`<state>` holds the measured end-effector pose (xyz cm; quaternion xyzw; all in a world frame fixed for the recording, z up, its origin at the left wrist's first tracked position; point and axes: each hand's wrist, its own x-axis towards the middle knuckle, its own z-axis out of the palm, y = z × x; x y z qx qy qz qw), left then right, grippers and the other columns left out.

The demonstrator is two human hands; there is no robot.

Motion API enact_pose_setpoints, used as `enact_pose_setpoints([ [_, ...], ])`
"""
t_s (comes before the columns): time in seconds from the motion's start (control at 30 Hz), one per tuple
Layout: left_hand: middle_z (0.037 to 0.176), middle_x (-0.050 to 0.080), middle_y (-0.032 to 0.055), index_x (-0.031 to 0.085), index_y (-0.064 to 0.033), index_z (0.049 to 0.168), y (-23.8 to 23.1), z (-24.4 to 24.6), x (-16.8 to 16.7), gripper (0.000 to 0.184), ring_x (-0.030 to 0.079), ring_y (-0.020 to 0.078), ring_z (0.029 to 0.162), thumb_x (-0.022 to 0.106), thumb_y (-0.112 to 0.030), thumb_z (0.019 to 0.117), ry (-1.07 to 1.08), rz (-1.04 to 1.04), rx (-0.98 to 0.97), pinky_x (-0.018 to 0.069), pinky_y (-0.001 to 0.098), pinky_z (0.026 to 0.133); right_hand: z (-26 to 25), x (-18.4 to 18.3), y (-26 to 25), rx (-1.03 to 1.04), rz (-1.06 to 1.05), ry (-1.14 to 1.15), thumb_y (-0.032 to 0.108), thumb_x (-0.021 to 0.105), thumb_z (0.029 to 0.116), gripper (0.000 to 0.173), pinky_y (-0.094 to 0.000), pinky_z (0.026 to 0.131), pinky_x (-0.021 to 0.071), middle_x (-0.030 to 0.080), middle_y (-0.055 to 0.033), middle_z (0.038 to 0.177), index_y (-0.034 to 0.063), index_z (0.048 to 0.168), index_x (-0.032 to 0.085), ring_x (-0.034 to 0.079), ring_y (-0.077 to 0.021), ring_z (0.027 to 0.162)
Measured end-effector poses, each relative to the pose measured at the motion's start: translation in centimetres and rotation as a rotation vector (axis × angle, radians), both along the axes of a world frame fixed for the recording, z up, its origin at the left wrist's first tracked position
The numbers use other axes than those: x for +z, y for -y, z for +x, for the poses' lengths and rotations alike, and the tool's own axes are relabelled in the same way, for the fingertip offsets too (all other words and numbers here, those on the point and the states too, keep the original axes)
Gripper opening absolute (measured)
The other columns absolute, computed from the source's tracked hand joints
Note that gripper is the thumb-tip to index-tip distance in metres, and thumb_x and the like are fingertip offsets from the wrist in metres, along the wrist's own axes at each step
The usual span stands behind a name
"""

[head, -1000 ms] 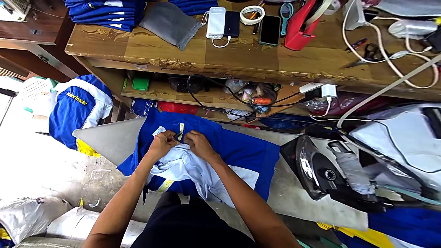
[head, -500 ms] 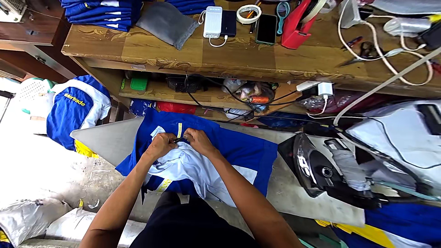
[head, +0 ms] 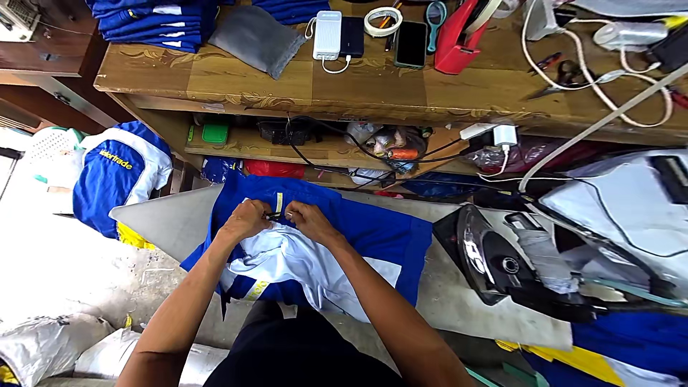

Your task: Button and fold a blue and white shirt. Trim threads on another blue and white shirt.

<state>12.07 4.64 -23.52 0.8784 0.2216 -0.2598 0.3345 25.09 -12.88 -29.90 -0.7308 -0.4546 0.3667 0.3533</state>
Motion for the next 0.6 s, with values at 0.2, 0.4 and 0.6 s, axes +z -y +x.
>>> enact_pose_setpoints([
  [0.2,0.110,0.072,0.0153,0.072,-0.0060,0.117,0.3,-0.2,0.4,0.030,0.067,0.0316,0.108,0.073,-0.023,0.0924,-0.025,0.010,-0.046,0.0491,0.0562,0.100,-0.3,0.1,0.3,0.104,0.042,0.139,0.008,0.053,0.1008,0.023,-0.0411,0.094,0.0527,0.070,-0.0185,0.104,-0.0032,0.104,0.072,0.068,-0.0276,0.100],
  [0.4,0.118,0.071,0.0177,0.072,-0.0070,0.118,1.3,0.5,-0.3,0.029,0.065,0.0365,0.116,0.071,-0.022,0.0939,-0.069,0.087,-0.109,0.0477,0.0604,0.101,-0.4,0.6,-0.2,0.097,0.010,0.206,0.005,0.049,0.1019,0.021,-0.0467,0.092,0.0530,0.070,-0.0196,0.099,-0.0046,0.104,0.068,0.069,-0.0318,0.099],
  [0.6,0.116,0.071,0.0177,0.073,-0.0056,0.116,1.2,0.7,-0.8,0.028,0.065,0.0360,0.115,0.069,-0.024,0.0947,-0.030,0.034,-0.096,0.0477,0.0593,0.101,-0.4,0.7,-0.2,0.059,-0.015,0.168,0.008,0.048,0.1033,0.024,-0.0470,0.091,0.0536,0.071,-0.0184,0.099,-0.0029,0.106,0.068,0.069,-0.0306,0.097],
])
